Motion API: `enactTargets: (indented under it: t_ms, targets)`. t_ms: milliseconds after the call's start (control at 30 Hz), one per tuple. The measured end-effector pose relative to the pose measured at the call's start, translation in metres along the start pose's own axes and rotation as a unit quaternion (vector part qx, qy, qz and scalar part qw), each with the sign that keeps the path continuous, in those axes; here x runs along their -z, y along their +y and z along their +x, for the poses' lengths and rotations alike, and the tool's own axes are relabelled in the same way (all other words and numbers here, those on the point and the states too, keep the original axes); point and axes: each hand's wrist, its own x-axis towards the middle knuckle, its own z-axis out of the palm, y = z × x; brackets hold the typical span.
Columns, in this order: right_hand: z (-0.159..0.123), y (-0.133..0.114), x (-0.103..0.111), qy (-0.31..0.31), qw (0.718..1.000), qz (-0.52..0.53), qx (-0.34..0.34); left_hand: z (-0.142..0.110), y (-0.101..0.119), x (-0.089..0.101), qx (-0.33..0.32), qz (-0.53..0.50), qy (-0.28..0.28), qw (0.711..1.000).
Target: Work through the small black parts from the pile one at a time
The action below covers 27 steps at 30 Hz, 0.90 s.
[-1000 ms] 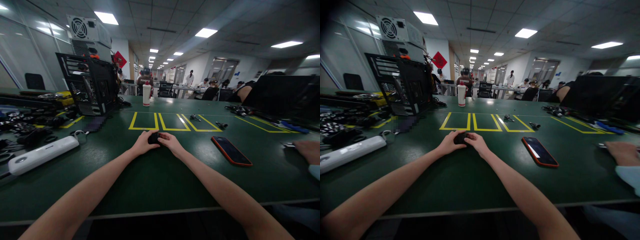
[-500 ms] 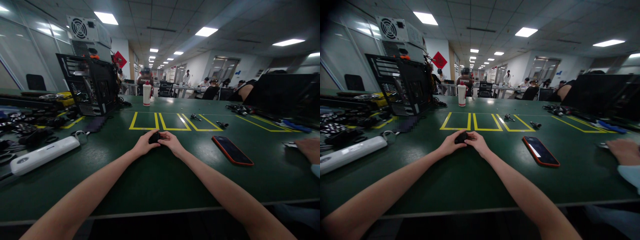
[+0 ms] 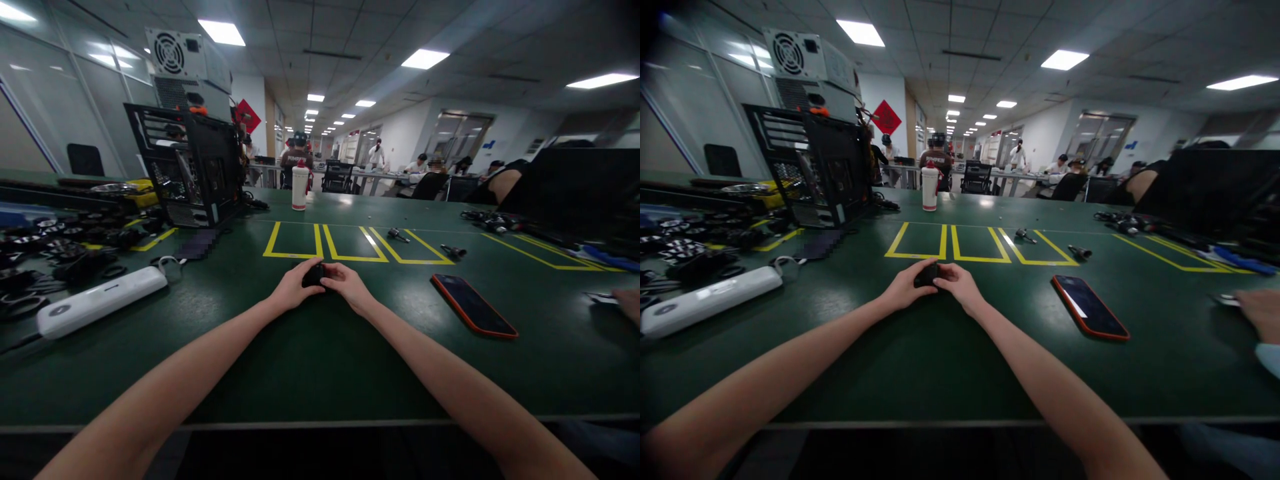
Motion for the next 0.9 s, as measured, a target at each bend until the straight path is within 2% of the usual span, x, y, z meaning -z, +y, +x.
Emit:
enactTargets:
  t_ms: [100,200,433,600,767,900]
  targets:
    - [-0.0033,-0.0023,-0.0009,-0.005,1.000,0.001,0.005,-0.0006,0.0015,0.0009,-0.004,-0.001,-0.002,1.000]
    - [-0.0057,-0.0048,-0.0019,-0.009,1.000,0.011,-0.018,-0.0010,0.0014,0.0012,-0.008,0.002,-0.003,1.000]
    - [-0.0011,-0.0022,-0.0019,0.019,0.998,0.014,-0.055,-0.0011,0.0023,0.0020,-0.007,0.009,-0.007,1.000]
    - [-0.0025,-0.0018,-0.0014,0.012,1.000,-0.014,-0.009,-0.0009,0.0024,0.0022,-0.005,0.013,-0.006,1.000]
    - [-0.0026,-0.0032,-0.0018,0.021,0.999,-0.001,-0.045,-0.0004,0.0001,0.0012,-0.008,0.012,-0.006,1.000]
    - [0.0022,-0.0007,-0.0003,0.038,0.999,-0.006,-0.020,0.0000,-0.0014,0.0001,-0.007,0.009,-0.003,1.000]
